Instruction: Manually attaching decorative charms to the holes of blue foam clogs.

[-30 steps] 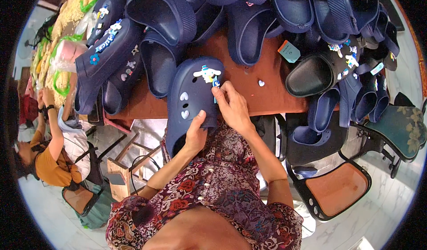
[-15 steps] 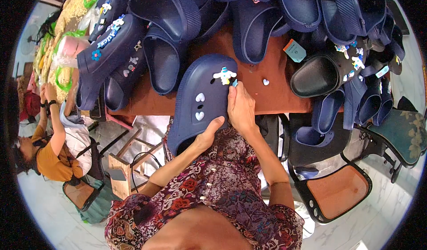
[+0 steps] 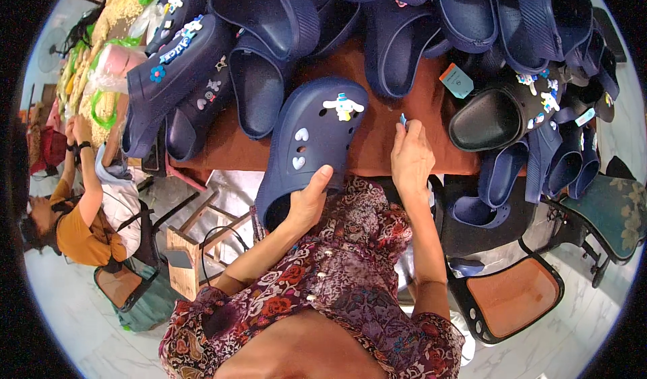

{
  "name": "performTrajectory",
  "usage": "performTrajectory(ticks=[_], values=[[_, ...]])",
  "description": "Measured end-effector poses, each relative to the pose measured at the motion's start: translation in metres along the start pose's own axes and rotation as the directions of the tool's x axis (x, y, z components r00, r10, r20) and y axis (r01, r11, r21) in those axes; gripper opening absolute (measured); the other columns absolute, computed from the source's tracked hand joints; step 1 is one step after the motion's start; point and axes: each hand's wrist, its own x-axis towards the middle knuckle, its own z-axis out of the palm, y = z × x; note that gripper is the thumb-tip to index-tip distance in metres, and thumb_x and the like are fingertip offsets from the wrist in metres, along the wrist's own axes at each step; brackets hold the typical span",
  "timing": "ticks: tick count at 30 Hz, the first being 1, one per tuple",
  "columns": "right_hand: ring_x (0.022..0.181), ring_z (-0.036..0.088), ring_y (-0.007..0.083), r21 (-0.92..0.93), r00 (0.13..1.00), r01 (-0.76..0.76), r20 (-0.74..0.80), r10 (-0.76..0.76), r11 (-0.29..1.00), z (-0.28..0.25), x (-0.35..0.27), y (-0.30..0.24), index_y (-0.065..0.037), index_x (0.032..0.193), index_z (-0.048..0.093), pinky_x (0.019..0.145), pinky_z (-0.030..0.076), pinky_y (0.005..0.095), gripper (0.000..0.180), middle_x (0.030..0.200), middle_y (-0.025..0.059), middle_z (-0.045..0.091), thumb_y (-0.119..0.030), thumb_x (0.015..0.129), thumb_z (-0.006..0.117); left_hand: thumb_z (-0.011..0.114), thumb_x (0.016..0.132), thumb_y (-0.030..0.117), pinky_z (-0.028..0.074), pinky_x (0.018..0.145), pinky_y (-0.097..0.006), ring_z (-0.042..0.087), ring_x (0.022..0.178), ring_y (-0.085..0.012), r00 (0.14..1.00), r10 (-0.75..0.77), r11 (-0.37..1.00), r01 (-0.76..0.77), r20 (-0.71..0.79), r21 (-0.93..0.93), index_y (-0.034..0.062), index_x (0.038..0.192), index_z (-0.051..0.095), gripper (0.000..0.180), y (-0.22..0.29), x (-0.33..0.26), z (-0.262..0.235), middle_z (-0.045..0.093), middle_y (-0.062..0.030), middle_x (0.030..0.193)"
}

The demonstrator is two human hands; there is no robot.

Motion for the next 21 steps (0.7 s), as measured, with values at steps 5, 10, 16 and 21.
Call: performTrajectory(ticks=[5,10,16,21], values=[[0.078,0.062,0.0407,0.034,0.998,-0.018,0.056,0.016,0.999,-0.004,0.002,-0.001,-0.003,0.098,0.050,0.067,0.048,0.0478,0.027,0.089,0.0203,0.062,-0.029,0.095,0.056,0.068,0.089,0.019,0.045,0.089,-0.030,0.055,0.100,-0.0155,0.999,-0.053,0.998,0.053,-0.010,-0.046,-0.0019,0.120,0.053,0.040,0.005,0.001,0.001,0.057,-0.0072,0.113],[0.078,0.063,0.0347,0.335,1.000,0.003,0.023,-0.011,0.942,-0.025,0.004,-0.037,-0.002,0.103,0.051,0.067,0.049,0.0443,0.037,0.087,0.0177,0.062,-0.035,0.091,0.063,0.066,0.090,0.017,0.045,0.089,-0.032,0.056,0.101,-0.0194,0.991,0.132,0.954,-0.129,0.008,0.271,-0.0045,0.119,0.053,0.038,0.004,-0.006,0.008,0.058,-0.0095,0.112],[0.077,0.058,0.0301,0.466,0.978,0.206,-0.108,-0.176,0.860,-0.011,0.011,-0.056,-0.002,0.099,0.049,0.069,0.048,0.0407,0.050,0.092,0.0124,0.052,-0.040,0.080,0.074,0.064,0.088,0.009,0.046,0.088,-0.035,0.057,0.101,-0.0217,0.967,0.240,0.875,-0.256,0.091,0.412,-0.0046,0.116,0.055,0.032,-0.012,-0.014,0.013,0.059,-0.0118,0.111],[0.074,0.056,0.0334,0.467,0.979,0.196,-0.039,-0.202,0.862,-0.003,0.014,-0.047,-0.003,0.094,0.047,0.065,0.046,0.0432,0.036,0.088,0.0139,0.050,-0.032,0.088,0.067,0.063,0.090,0.010,0.045,0.089,-0.036,0.057,0.100,-0.0236,0.974,0.190,0.889,-0.223,0.121,0.400,-0.0052,0.117,0.055,0.032,-0.010,-0.015,0.014,0.059,-0.0129,0.110]])
